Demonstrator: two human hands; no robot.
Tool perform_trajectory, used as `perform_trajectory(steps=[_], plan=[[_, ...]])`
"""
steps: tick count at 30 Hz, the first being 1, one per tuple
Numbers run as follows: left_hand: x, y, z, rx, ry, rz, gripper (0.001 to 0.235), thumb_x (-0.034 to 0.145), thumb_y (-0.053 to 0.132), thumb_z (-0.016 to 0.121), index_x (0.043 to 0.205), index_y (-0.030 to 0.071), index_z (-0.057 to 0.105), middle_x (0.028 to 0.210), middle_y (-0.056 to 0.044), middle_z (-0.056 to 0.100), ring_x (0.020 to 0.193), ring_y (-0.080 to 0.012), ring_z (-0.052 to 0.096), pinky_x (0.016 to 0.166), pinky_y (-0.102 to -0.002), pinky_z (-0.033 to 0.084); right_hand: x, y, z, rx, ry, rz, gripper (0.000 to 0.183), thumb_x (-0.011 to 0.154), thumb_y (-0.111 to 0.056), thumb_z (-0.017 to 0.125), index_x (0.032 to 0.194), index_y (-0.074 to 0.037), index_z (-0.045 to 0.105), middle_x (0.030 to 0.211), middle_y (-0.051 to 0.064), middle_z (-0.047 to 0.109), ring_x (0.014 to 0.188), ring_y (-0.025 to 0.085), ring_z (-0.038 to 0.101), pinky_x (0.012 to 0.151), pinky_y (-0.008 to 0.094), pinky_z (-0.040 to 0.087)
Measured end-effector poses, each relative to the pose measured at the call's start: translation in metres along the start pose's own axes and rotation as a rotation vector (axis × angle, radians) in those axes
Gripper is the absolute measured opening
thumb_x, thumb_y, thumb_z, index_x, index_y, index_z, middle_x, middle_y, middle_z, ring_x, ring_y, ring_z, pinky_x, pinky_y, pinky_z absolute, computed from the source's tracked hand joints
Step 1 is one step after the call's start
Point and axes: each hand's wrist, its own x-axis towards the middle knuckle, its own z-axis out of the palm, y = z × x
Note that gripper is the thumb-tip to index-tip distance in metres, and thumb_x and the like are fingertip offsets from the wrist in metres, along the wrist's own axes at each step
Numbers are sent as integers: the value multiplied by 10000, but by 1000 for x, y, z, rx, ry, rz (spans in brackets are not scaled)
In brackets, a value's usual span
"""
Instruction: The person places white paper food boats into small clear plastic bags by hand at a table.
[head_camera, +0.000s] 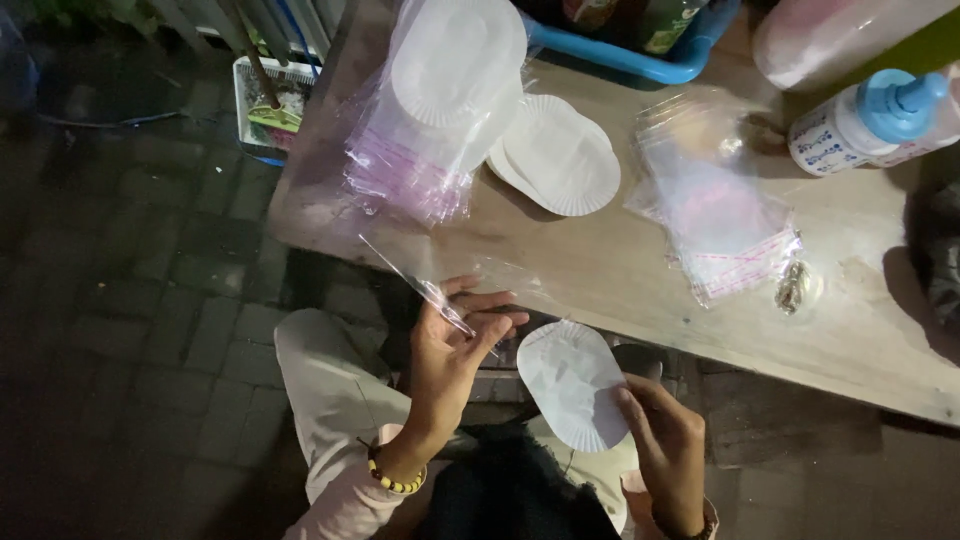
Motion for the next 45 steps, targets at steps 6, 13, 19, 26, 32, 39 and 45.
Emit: perform_trajectory(steps=[6, 13, 19, 26, 32, 39, 45], plan=[[-2, -9, -2, -41, -33, -15, 453, 914, -12, 703, 1298, 40, 468, 1159, -239, 719, 947, -302, 787, 889, -352, 642, 8, -1, 5, -5, -30, -75, 211, 939, -149, 667, 1071, -24, 774, 948, 67, 819, 812, 116, 749, 661, 212, 591], [-7, -14, -2, 87, -49, -41, 461, 894, 135, 762, 1284, 76, 522, 1195, -177, 770, 897, -110, 697, 817, -216, 567, 23, -13, 25, 104, 10, -71, 242, 984, -175, 614, 1093, -14, 758, 1003, 90, 790, 858, 163, 705, 668, 253, 539], [-6, -12, -1, -18, -68, -25, 417, 913, 94, 740, 1263, 78, 513, 1215, -220, 746, 1152, -217, 720, 1006, -293, 560, 23, -11, 40, 126, 159, -88, 210, 1008, -166, 603, 1097, -39, 744, 1056, 95, 767, 962, 195, 709, 780, 293, 551], [-6, -22, -3, 109, -1, -55, 425, 901, 79, 758, 1278, 77, 562, 1095, -123, 746, 822, -88, 656, 742, -203, 550, 27, -21, 45, 194, 61, -30, 210, 968, -206, 652, 1051, -31, 734, 980, 52, 747, 907, 153, 662, 769, 284, 523], [-8, -31, -4, 18, -110, -126, 484, 893, 60, 762, 1315, 83, 528, 1119, -127, 747, 948, -166, 721, 811, -242, 588, 46, -26, 35, 37, -64, -209, 323, 912, -223, 724, 1190, -60, 707, 1101, 66, 779, 963, 162, 733, 829, 275, 574], [-15, -22, -1, 150, -197, -159, 469, 898, 158, 771, 1316, 84, 570, 1092, -73, 740, 856, -99, 665, 738, -210, 559, 47, -22, 46, 281, -8, -124, 276, 850, -139, 793, 1105, -60, 725, 1093, 63, 760, 1023, 173, 714, 888, 287, 575], [-17, -14, -2, 148, -271, -126, 447, 955, 222, 706, 1354, 89, 555, 1252, -54, 691, 1039, -114, 635, 913, -238, 546, 40, -31, 52, 215, 82, -34, 176, 834, -196, 807, 944, -72, 749, 881, 17, 760, 804, 126, 684, 734, 254, 529]])
